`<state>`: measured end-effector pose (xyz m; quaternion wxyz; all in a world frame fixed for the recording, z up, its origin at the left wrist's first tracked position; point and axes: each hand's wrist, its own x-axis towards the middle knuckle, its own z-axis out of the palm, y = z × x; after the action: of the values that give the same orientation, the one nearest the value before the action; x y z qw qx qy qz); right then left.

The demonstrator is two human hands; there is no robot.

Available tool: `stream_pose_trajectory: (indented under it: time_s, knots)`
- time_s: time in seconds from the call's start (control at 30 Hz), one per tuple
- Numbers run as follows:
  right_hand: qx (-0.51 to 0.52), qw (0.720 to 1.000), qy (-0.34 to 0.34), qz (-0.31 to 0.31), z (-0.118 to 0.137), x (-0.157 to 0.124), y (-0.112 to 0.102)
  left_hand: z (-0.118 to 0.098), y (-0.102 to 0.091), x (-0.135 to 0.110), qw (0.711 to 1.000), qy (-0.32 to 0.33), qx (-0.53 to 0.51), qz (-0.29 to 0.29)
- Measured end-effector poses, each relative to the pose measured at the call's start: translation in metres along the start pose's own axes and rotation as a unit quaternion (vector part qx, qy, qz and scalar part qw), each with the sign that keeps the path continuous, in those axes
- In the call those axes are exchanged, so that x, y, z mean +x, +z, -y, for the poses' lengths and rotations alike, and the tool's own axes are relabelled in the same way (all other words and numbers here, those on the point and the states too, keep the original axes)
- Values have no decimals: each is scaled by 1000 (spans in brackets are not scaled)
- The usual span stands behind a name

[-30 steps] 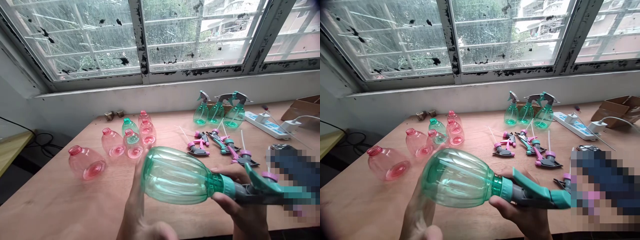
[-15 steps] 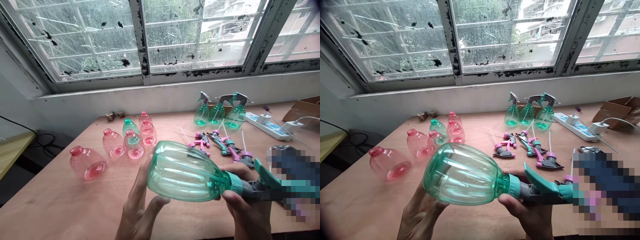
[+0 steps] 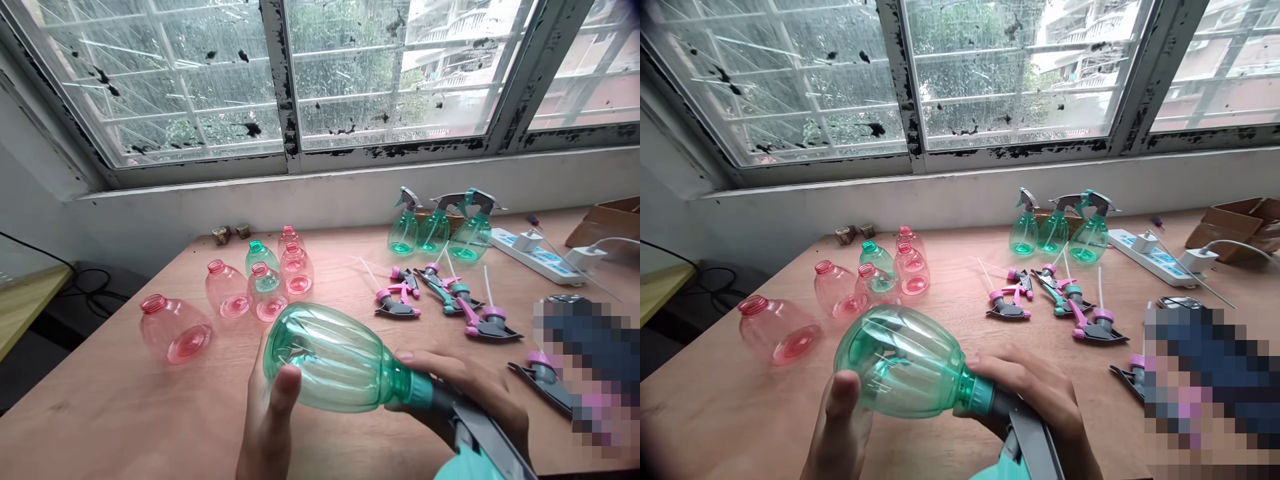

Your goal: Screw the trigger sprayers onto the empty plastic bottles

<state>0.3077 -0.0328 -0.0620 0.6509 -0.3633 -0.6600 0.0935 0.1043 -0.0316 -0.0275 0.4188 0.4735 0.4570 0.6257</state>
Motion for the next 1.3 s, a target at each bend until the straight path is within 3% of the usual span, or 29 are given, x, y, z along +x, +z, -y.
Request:
stream_pose_trajectory:
  time_s: [0.2,0.57,0.7,0.9,1.1,1.3]
  knots:
    - [-41,998,-47,10,-1,0,-1,-1,1,3,999,4,7,-37]
    - [-57,997,49,14,-2,1,-11,-7,-5,-3,1000,23,4,1]
    - [-62,995,71,-20,-3,-7,-13,-5,-6,-8,997,68,31,-9]
    - [-62,994,67,-64,-7,-8,-10,-3,-7,-7,995,74,63,-19]
    - [-16,999,23,-19,-8,-1,-16,-2,-9,-7,998,47,48,-4]
    - [-23,991,123,-41,-7,-11,-14,-16,0,-3,995,92,44,18]
